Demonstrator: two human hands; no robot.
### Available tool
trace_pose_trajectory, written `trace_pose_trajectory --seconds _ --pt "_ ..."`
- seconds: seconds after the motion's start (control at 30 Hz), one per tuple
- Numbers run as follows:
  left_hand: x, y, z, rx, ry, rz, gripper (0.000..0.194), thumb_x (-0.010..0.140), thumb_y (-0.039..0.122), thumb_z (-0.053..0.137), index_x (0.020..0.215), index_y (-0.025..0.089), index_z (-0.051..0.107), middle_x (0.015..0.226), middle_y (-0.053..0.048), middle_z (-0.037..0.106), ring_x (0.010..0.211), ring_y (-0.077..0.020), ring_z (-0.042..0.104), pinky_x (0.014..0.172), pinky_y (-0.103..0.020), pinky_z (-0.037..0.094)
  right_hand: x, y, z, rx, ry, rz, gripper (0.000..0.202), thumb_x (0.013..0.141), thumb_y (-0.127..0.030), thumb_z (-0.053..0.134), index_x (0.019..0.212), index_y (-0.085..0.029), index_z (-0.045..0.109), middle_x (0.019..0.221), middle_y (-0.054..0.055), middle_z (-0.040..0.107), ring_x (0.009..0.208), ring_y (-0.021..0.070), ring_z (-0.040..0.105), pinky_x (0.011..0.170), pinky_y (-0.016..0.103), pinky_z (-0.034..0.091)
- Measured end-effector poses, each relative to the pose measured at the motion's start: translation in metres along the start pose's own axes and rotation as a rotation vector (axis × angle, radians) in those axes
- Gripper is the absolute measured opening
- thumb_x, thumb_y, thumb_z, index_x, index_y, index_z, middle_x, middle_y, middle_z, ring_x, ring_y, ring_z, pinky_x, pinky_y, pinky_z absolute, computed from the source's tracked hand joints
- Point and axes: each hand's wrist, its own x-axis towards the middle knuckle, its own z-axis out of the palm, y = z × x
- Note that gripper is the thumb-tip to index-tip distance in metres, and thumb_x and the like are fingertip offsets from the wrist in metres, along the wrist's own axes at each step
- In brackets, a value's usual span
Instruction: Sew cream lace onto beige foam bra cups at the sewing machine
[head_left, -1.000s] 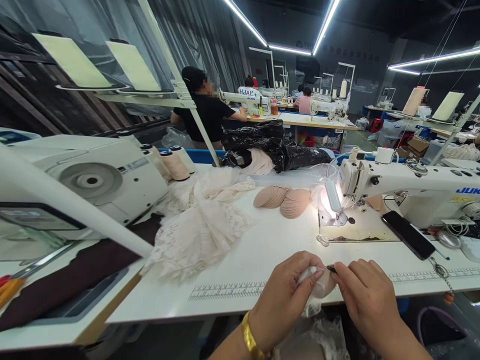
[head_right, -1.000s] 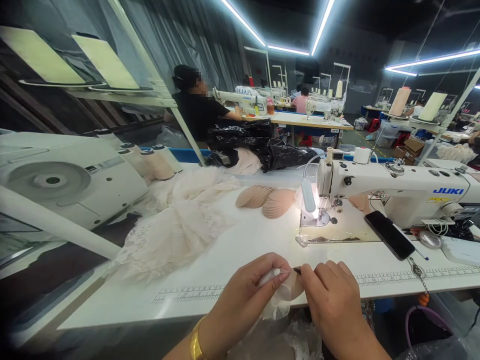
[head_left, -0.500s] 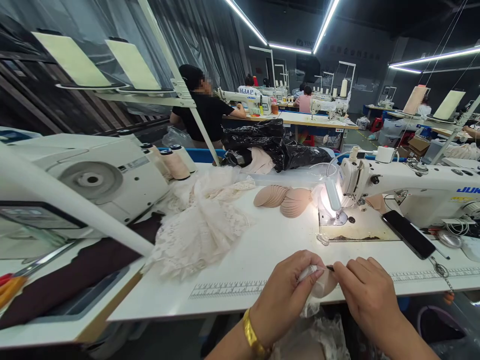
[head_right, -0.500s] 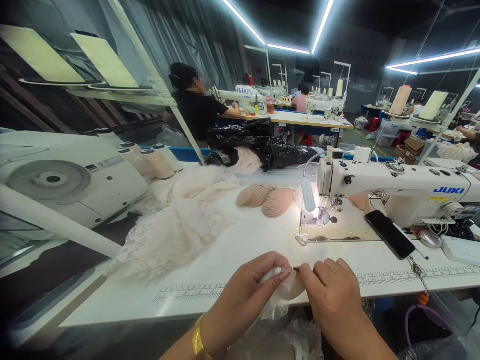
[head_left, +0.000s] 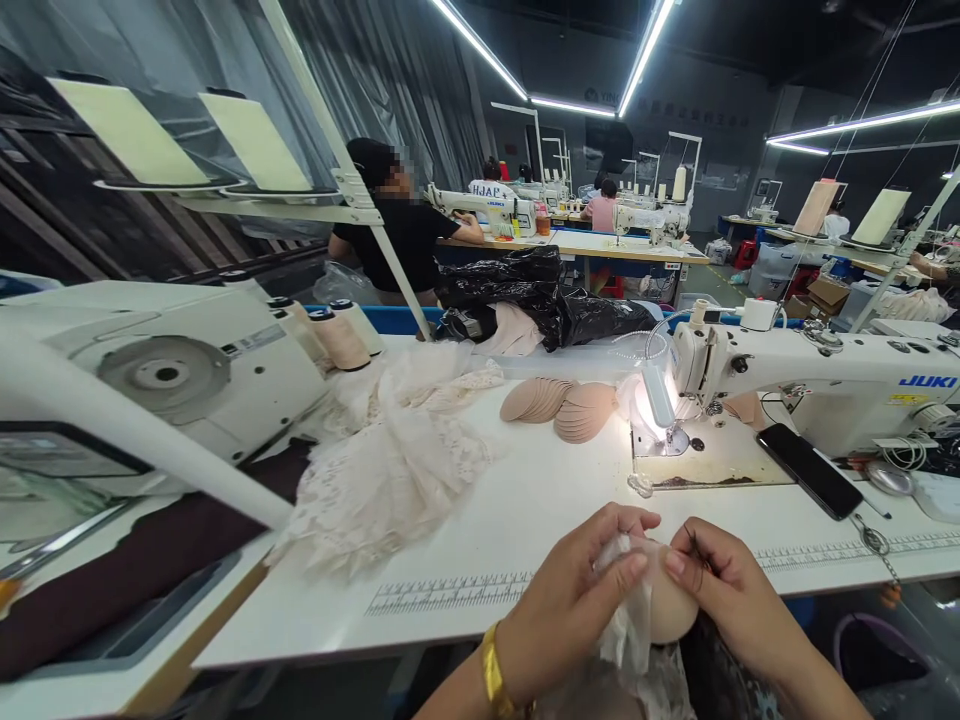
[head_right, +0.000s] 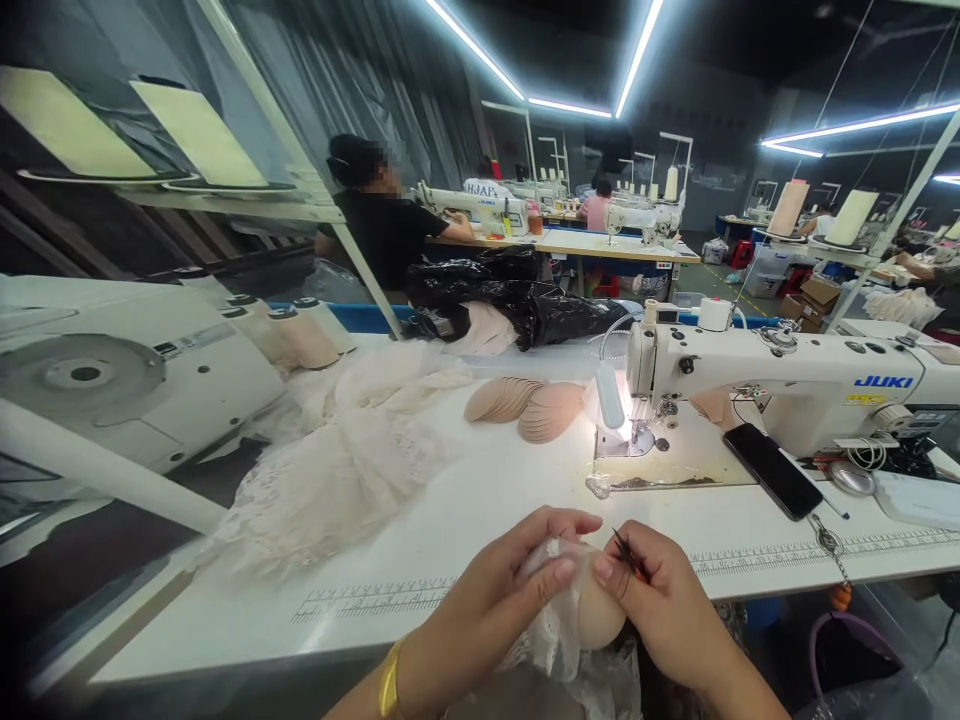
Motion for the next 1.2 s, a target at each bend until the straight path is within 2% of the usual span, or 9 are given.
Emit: trace_pose_trajectory --seconds 0.07,0.13,0.23,0.33,0.47,0.77,1.0,1.1,1.2 --pt "0.0 0.0 0.001 0.032 -0.004 -0.02 0.017 0.093 0.038 0.06 0.098 0.022 0.062 0.093 -0.002 0.071 0.083 -0.0197 0.064 0.075 -0.029 0.052 -0.002 0.004 0.003 -0.022 0.03 -0.002 0.04 0.098 -0.055 0.057 0.078 -0.021 0.05 0.07 -0.005 0.043 0.063 0.0124 0.039 0.056 0.024 0.036" --pt "0.001 -0.001 0.002 0.082 0.025 -0.024 0.018 0.092 0.039 0.06 0.09 0.021 0.062 0.081 0.0 0.067 0.074 -0.0176 0.06 0.069 -0.027 0.049 -0.004 0.008 0.004 -0.135 0.111 -0.061 0.03 0.1 -0.051 0.056 0.096 -0.022 0.058 0.072 -0.004 0.049 0.063 0.0133 0.046 0.055 0.024 0.04" --pt "0.001 -0.002 0.003 0.094 0.066 -0.033 0.019 0.094 0.038 0.057 0.088 0.021 0.064 0.083 0.0 0.068 0.075 -0.0173 0.06 0.071 -0.027 0.048 -0.008 0.013 0.003 -0.474 0.29 -0.305 0.025 0.103 -0.038 0.053 0.122 -0.023 0.056 0.08 -0.001 0.06 0.068 0.0162 0.056 0.061 0.027 0.045" --pt "0.001 -0.003 0.004 0.072 0.074 -0.047 0.019 0.095 0.037 0.058 0.088 0.021 0.065 0.084 0.0 0.068 0.076 -0.0173 0.061 0.072 -0.028 0.048 -0.01 0.012 0.002 -0.82 0.354 -0.522 0.013 0.104 -0.027 0.052 0.113 -0.022 0.06 0.08 0.002 0.063 0.07 0.0185 0.057 0.067 0.032 0.042" --pt "0.0 -0.003 0.003 0.053 0.074 -0.046 0.019 0.094 0.037 0.059 0.087 0.021 0.066 0.083 0.0 0.068 0.076 -0.0173 0.061 0.072 -0.028 0.048 -0.009 0.005 0.004 -0.985 0.36 -0.589 0.013 0.106 -0.023 0.049 0.11 -0.02 0.061 0.077 0.002 0.062 0.068 0.0192 0.053 0.066 0.033 0.033" --pt "-0.002 0.0 0.003 0.051 0.074 -0.029 0.019 0.094 0.035 0.059 0.086 0.021 0.068 0.088 -0.001 0.071 0.078 -0.0178 0.062 0.077 -0.029 0.049 -0.008 0.002 0.005 -1.047 0.359 -0.627 0.014 0.106 -0.023 0.049 0.107 -0.019 0.062 0.072 0.001 0.057 0.065 0.019 0.047 0.063 0.033 0.027" --pt "-0.001 0.002 0.004 0.02 0.064 -0.074 0.021 0.094 0.036 0.058 0.086 0.019 0.068 0.089 -0.003 0.071 0.081 -0.019 0.063 0.079 -0.03 0.049 -0.008 0.006 0.006 -1.046 0.359 -0.684 0.016 0.103 -0.012 0.048 0.108 -0.018 0.063 0.067 0.0 0.052 0.061 0.0179 0.041 0.06 0.033 0.025" --pt "0.0 0.001 0.003 -0.019 0.052 -0.113 0.023 0.093 0.039 0.059 0.088 0.019 0.068 0.088 -0.003 0.071 0.081 -0.0199 0.063 0.077 -0.03 0.049 -0.01 0.006 0.003 -0.826 0.335 -0.57 0.013 0.103 -0.018 0.052 0.112 -0.02 0.061 0.075 0.0 0.058 0.065 0.0173 0.049 0.063 0.031 0.032" --pt "0.001 0.0 0.0 -0.06 0.023 -0.115 0.023 0.093 0.039 0.06 0.088 0.019 0.068 0.086 -0.003 0.07 0.082 -0.0205 0.064 0.077 -0.03 0.049 -0.011 0.004 -0.002 -0.486 0.155 -0.252 0.014 0.1 -0.035 0.06 0.104 -0.022 0.062 0.075 -0.002 0.056 0.066 0.0158 0.05 0.061 0.028 0.036"
